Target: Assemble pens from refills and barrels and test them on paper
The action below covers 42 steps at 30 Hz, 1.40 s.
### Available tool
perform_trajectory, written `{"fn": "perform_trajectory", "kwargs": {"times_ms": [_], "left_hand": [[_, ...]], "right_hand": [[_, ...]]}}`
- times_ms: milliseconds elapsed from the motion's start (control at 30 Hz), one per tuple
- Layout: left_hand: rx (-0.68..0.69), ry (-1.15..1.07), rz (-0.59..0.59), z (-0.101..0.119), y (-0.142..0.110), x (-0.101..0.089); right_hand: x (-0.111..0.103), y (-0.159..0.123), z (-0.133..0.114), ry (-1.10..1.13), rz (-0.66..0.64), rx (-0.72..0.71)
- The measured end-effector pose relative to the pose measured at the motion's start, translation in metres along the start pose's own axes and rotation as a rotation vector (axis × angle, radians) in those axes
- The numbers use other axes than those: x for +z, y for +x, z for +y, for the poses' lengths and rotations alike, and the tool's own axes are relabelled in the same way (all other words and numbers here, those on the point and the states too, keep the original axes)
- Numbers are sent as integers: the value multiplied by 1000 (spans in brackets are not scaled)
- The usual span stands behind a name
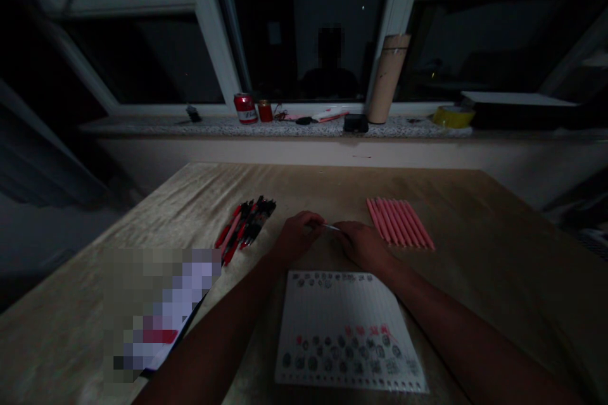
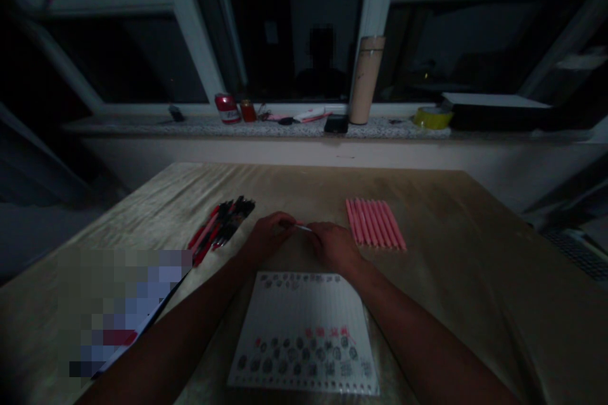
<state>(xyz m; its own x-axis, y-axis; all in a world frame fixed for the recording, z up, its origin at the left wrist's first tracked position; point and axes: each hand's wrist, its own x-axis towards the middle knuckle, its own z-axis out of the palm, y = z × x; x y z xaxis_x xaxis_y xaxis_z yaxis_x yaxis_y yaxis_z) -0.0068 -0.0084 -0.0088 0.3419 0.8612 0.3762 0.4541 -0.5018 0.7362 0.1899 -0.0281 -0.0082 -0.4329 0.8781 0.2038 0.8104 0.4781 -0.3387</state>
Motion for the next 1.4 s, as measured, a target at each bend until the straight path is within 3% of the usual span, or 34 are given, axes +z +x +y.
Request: {"fn": "perform_trajectory", "kwargs": {"times_ms": [133, 267, 367, 533, 700, 967, 1133, 1400], "left_hand": [[18, 71, 86, -3, -1, -1], [127, 281, 147, -9, 1, -1], [155, 471, 86, -15, 2, 1], [5, 632, 1, -21, 0, 3], [3, 473, 26, -20, 3, 2], [-78, 14, 264, -11, 0, -8], [-157, -70, 258, -8, -1, -11], [-152, -77, 236, -8, -2, -8]], "right_hand": [[-1, 0, -1, -28, 47, 30], [-2, -1, -2, -46, 52, 65], [-2, -1, -2, -49, 49, 69], [0, 0, 0, -42, 65, 82], [3, 1, 2, -31, 82, 78], [-1, 1, 1, -40, 103, 116], [0, 1, 1, -46, 81, 103], [1, 1, 0, -56, 62, 95]]}}
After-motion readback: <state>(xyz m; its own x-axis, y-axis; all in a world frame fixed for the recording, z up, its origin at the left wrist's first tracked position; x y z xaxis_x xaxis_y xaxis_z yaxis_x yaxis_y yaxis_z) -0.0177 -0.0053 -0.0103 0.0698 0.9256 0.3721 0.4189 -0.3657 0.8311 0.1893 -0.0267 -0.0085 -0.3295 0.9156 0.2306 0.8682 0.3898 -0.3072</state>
